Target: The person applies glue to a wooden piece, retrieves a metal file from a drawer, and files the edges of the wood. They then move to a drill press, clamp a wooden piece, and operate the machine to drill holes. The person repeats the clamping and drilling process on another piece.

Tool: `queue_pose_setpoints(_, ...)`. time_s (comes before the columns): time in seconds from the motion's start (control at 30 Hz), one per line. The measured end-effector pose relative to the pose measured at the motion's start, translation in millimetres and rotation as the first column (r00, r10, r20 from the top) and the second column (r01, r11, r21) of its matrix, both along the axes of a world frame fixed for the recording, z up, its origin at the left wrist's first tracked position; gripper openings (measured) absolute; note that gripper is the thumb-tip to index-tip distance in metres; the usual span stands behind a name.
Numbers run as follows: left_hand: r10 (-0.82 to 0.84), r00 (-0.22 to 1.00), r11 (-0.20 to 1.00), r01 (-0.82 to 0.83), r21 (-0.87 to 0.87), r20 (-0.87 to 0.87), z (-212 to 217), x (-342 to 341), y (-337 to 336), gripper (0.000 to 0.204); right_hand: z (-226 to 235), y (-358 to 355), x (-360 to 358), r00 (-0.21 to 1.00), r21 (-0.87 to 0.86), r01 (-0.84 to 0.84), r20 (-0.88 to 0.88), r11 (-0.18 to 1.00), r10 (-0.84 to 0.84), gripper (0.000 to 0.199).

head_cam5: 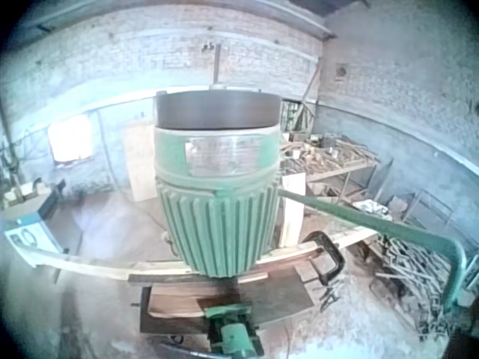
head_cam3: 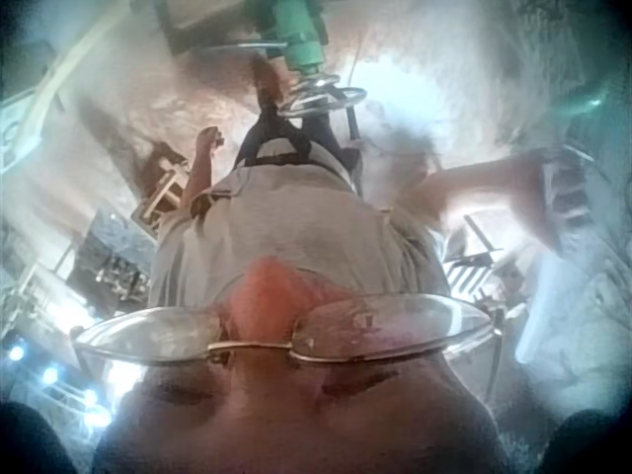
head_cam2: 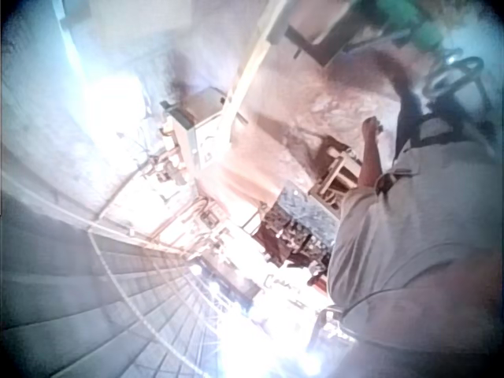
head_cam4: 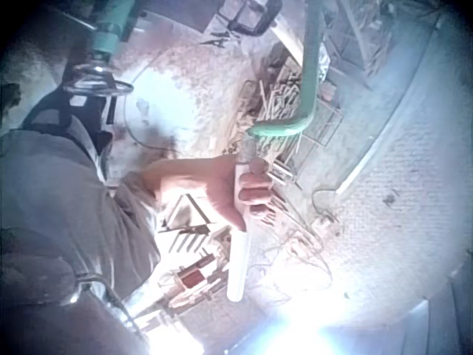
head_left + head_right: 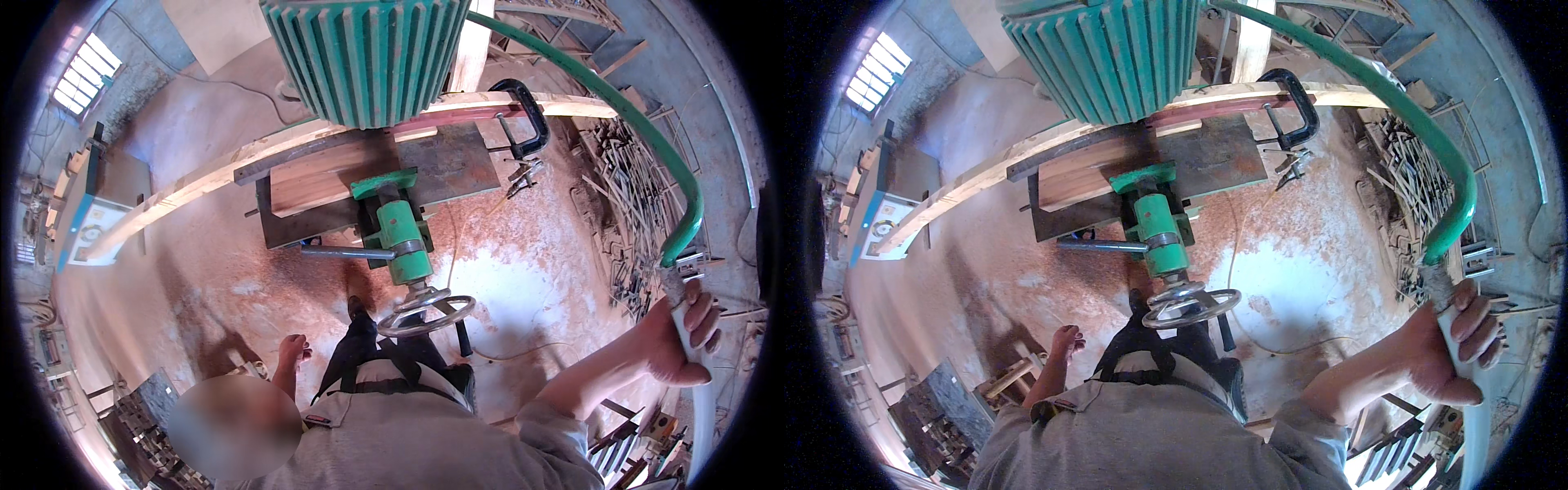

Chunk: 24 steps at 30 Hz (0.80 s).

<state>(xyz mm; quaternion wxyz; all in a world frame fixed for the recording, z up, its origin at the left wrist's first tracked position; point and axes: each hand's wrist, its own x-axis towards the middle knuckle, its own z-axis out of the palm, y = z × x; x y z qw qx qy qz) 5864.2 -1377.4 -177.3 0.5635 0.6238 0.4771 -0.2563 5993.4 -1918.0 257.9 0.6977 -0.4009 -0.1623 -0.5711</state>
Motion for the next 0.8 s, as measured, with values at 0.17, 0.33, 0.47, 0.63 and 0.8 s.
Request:
queue_pose_setpoints(0.17, -0.025, 1.000, 1.000, 0.025, -0.008, -0.017, 4.4, 2.6, -2.5, 0.022, -37.0, -6.7, -16.5, 0.980, -0.039, -0.194, -0.046, 0.980, 0.193, 0.043)
queue_pose_setpoints(0.33, -0.054, 0.998, 0.999, 0.054, -0.009, -0.009, 9.7, 8.3, -7.3, 0.021, -65.6, -8.8, -34.1, 0.975, -0.072, -0.192, -0.128, 0.979, 0.182, 0.041)
queue_pose_setpoints(0.47, -0.121, 0.993, 0.992, 0.122, 0.014, -0.013, 5.0, 9.9, -0.2, 0.023, -92.2, -3.5, -44.1, 0.968, -0.119, -0.127, -0.230, 0.985, 0.097, 0.038)
queue_pose_setpoints(0.63, -0.124, 0.992, 0.992, 0.124, 0.021, 0.019, 7.5, 23.1, 3.6, 0.022, -144.1, -13.0, -69.7, 0.930, -0.186, -0.168, -0.355, 0.968, 0.093, 0.042)
queue_pose_setpoints(0.8, 0.037, 0.991, 0.998, -0.031, -0.054, 0.126, 9.5, 40.3, 21.6, 0.016, -160.4, -11.5, -84.3, 0.900, -0.146, -0.137, -0.431, 0.980, 0.062, 0.044)
